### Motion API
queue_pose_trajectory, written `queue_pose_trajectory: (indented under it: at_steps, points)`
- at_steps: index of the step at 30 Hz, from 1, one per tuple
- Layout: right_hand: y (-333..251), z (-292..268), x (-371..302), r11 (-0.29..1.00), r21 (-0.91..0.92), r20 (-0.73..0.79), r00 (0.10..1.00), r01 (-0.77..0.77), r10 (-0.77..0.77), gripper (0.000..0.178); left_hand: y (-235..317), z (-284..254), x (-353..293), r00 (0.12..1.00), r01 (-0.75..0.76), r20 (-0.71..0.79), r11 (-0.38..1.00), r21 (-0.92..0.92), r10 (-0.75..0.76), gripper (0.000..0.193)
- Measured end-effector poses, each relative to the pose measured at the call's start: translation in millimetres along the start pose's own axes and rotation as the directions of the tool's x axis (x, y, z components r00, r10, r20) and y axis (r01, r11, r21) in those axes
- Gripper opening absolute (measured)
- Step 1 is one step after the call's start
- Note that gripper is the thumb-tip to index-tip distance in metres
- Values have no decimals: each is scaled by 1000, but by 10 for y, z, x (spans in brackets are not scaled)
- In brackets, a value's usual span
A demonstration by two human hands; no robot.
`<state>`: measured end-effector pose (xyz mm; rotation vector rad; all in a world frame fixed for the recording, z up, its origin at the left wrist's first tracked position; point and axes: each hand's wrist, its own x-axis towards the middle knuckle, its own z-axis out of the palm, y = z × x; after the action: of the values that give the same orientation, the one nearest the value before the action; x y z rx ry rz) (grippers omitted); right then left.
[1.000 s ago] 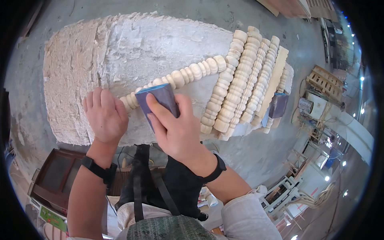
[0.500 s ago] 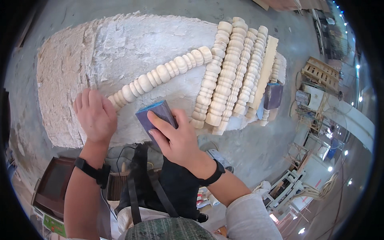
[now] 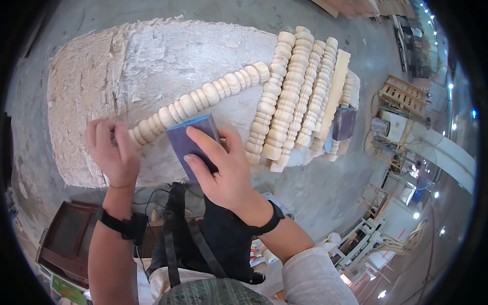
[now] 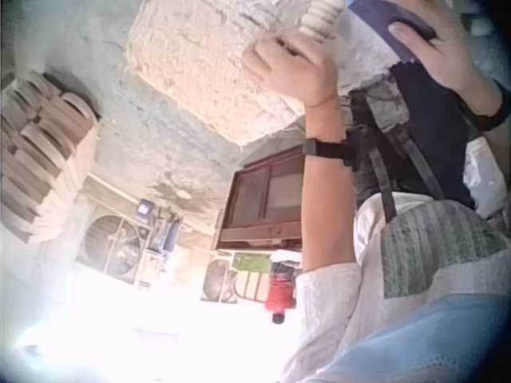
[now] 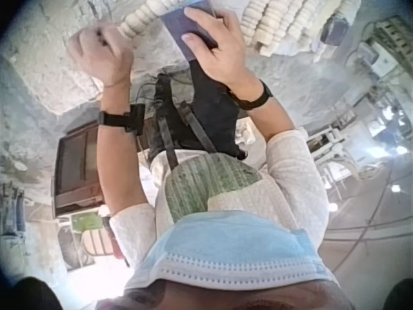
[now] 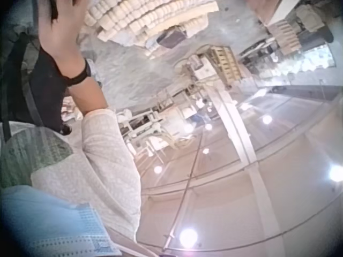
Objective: The person sands a series of turned wooden balusters using a sanding block. They hold each baluster with one hand and rub the sanding block along its length with the other, working on multiple pieces arranged on a workbench.
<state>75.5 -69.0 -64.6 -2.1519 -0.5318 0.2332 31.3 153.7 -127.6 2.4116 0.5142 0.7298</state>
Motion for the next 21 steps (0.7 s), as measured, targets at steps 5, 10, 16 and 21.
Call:
queue_pose_trajectory:
  at_steps: [5,10,16,21]
  points:
    - [-152,257,324,970,-209,41,992,122,-116,45,1,-39,-38,997,0,75,933,359,-29,17]
    - [-218,529,891,938,-294,19,983,182,-185,42,-37,17,0,994,-67,105,940,335,33,21]
    - [-228,328,420,963,-234,-1,990,135,-139,37,-28,-29,16,996,-43,90,930,364,10,20]
    - [-174,568,779,975,-175,-82,984,140,-156,37,-37,58,9,995,-76,81,928,364,50,20]
